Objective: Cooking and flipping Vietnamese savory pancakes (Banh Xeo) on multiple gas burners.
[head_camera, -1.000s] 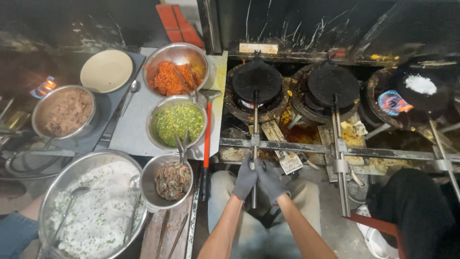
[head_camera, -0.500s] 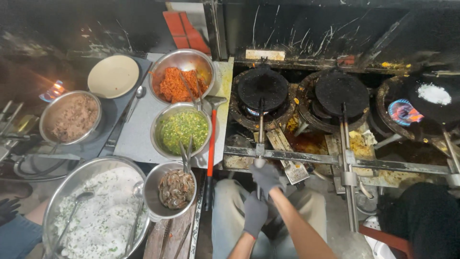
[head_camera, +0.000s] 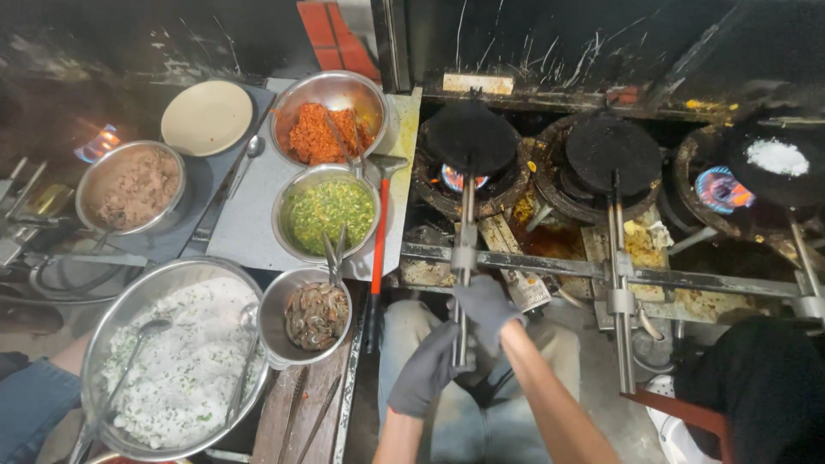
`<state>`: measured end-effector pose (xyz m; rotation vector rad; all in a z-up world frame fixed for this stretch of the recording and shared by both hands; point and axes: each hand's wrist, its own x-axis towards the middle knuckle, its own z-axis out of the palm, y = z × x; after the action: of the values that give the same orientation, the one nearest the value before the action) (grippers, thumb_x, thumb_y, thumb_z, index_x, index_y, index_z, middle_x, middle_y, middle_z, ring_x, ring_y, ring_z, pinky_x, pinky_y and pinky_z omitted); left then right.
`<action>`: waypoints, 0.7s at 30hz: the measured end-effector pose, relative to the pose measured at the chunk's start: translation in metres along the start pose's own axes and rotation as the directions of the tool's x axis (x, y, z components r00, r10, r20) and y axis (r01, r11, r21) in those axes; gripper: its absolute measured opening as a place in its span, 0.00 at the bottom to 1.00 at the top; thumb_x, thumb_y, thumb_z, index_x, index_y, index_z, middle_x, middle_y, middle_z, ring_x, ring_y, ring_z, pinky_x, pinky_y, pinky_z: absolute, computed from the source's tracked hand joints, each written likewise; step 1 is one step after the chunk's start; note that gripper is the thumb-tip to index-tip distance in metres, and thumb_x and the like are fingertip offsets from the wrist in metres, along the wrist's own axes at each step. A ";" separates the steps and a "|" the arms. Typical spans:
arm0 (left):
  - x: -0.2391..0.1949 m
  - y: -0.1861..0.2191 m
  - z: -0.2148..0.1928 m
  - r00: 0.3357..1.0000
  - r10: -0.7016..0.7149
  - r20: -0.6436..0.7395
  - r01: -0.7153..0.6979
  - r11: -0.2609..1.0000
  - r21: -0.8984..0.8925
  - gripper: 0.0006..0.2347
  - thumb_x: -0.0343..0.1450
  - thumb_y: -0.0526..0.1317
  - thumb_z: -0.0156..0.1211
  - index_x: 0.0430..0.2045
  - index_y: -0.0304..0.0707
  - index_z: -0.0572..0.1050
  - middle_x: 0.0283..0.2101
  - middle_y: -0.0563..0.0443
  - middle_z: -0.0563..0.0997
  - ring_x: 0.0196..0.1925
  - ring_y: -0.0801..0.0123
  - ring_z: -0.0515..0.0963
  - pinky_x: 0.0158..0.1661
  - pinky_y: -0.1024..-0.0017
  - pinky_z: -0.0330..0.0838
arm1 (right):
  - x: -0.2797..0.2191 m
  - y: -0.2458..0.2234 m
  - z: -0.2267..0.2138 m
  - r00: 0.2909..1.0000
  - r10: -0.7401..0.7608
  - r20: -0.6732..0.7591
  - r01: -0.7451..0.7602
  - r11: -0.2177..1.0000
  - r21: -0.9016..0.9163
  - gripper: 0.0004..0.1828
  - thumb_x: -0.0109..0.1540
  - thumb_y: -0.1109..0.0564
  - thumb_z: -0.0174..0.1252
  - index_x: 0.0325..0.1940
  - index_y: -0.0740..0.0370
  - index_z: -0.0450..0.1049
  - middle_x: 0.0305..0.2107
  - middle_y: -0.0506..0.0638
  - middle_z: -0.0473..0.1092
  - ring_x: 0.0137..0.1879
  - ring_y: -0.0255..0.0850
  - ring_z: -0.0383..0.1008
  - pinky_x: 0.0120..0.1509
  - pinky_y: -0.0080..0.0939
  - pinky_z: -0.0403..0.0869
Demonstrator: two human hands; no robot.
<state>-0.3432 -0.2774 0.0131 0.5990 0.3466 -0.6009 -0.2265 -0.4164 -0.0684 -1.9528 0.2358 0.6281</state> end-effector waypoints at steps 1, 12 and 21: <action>-0.004 0.007 0.013 1.000 -0.001 0.003 0.001 1.000 0.003 0.09 0.77 0.44 0.52 0.45 0.41 0.74 0.31 0.55 0.77 0.28 0.75 0.77 0.29 0.76 0.71 | -0.019 -0.028 -0.009 1.000 -0.002 -0.004 0.002 1.000 0.001 0.16 0.63 0.50 0.59 0.40 0.67 0.80 0.28 0.55 0.80 0.34 0.45 0.80 0.41 0.44 0.77; 0.052 -0.054 -0.032 0.931 0.188 -0.313 -0.003 0.862 0.508 0.12 0.71 0.34 0.50 0.48 0.42 0.72 0.23 0.54 0.70 0.20 0.73 0.67 0.19 0.73 0.59 | -0.015 0.001 0.023 0.976 0.187 0.111 -0.216 0.764 0.608 0.16 0.62 0.48 0.62 0.47 0.59 0.71 0.24 0.49 0.73 0.26 0.40 0.75 0.32 0.40 0.76; 0.080 -0.080 -0.064 0.723 0.656 -0.216 -0.153 0.457 0.876 0.16 0.69 0.42 0.60 0.46 0.28 0.77 0.41 0.29 0.84 0.47 0.44 0.85 0.45 0.57 0.76 | 0.080 0.091 0.066 0.929 -0.359 -0.094 0.210 0.718 -0.663 0.11 0.69 0.51 0.45 0.42 0.59 0.69 0.32 0.52 0.63 0.39 0.41 0.65 0.40 0.40 0.64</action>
<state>-0.3394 -0.3252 -0.1073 1.7601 0.4077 -0.0152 -0.2190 -0.3910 -0.2040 -2.6672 -0.1903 0.2942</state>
